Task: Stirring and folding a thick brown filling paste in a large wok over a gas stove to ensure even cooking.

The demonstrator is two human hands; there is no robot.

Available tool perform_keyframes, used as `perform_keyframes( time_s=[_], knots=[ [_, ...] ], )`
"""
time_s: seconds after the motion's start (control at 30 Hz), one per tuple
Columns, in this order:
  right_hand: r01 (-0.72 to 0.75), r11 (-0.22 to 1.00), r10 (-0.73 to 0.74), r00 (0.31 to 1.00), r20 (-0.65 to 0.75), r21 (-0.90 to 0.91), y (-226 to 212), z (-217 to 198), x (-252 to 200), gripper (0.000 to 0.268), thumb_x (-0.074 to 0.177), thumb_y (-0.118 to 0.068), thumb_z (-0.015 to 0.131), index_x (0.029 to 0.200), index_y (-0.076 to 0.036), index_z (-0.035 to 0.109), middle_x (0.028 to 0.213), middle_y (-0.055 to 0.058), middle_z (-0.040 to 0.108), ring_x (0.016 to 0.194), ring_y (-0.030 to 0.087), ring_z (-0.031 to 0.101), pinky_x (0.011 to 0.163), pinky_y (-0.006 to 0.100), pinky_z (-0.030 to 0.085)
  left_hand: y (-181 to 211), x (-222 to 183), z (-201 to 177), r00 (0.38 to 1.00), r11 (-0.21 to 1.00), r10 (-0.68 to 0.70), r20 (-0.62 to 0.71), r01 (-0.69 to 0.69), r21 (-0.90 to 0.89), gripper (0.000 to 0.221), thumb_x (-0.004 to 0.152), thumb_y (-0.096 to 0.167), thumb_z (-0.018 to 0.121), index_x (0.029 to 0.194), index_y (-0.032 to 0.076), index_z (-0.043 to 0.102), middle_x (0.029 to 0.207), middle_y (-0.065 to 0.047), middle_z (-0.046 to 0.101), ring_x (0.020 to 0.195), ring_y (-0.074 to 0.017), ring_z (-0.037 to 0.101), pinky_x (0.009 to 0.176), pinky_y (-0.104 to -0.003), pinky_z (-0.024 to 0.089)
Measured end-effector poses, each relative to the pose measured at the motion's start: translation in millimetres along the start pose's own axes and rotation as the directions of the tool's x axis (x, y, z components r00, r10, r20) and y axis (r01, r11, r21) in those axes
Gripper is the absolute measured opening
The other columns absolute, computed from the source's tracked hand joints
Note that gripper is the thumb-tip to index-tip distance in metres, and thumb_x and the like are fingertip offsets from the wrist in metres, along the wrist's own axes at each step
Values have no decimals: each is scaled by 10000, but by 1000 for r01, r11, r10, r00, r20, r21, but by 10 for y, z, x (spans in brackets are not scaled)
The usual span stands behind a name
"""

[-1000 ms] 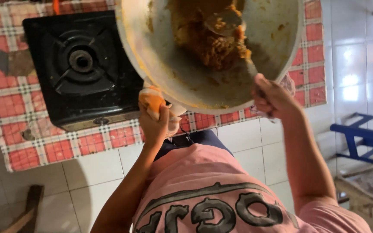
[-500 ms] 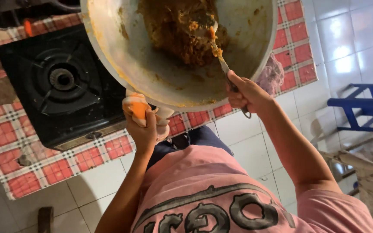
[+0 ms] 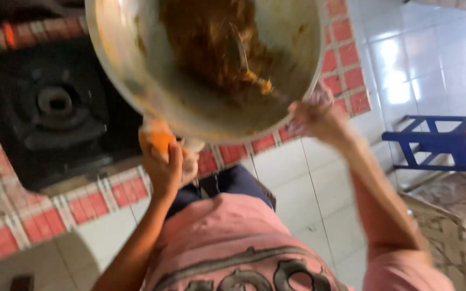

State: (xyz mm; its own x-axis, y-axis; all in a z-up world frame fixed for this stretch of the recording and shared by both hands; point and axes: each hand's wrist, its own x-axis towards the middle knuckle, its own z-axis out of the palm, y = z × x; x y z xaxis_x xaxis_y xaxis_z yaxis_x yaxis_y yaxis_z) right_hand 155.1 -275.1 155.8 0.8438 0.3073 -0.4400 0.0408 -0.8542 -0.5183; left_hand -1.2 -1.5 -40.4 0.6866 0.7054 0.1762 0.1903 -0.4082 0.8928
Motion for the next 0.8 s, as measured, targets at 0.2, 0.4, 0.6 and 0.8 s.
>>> perform_keyframes(
  time_s=[0.2, 0.4, 0.6, 0.8],
  knots=[
    [32, 453, 181, 975, 127, -891, -641, -692, 153, 492, 1133, -559, 328, 1142, -264, 721, 841, -12, 725, 842, 251, 739, 705, 409, 604, -66, 17, -58, 996, 995, -61, 70, 66, -75, 518, 900, 294, 733, 1307, 19, 568, 1053, -182, 717, 950, -341, 732, 841, -407, 578],
    [242, 3, 225, 945, 237, -970, -584, -662, 313, 138, 958, -230, 591, 955, -346, 666, 803, -67, 677, 820, 225, 697, 620, 372, 516, 9, 32, -25, 994, 991, -76, 82, 84, -104, 442, 901, 228, 710, 1269, 39, 553, 1042, -184, 686, 945, -350, 713, 841, -415, 584],
    [29, 126, 238, 970, 58, -992, 520, -567, 787, 471, 972, -532, 478, 955, -184, 795, 886, 85, 770, 905, 347, 734, 720, 502, 495, 76, -8, -43, 991, 992, -122, 52, 122, -4, 543, 871, 291, 747, 1319, 60, 544, 1035, -215, 672, 944, -453, 696, 824, -525, 577],
    [-276, 575, 389, 920, -40, -770, 1393, -428, 1322, 732, 918, -716, 547, 923, -40, 828, 892, 216, 780, 992, 454, 740, 819, 547, 562, 158, -57, -71, 969, 971, -233, 87, 236, -25, 541, 871, 275, 735, 1283, -32, 565, 854, -309, 685, 841, -530, 695, 717, -566, 575]
  ],
)
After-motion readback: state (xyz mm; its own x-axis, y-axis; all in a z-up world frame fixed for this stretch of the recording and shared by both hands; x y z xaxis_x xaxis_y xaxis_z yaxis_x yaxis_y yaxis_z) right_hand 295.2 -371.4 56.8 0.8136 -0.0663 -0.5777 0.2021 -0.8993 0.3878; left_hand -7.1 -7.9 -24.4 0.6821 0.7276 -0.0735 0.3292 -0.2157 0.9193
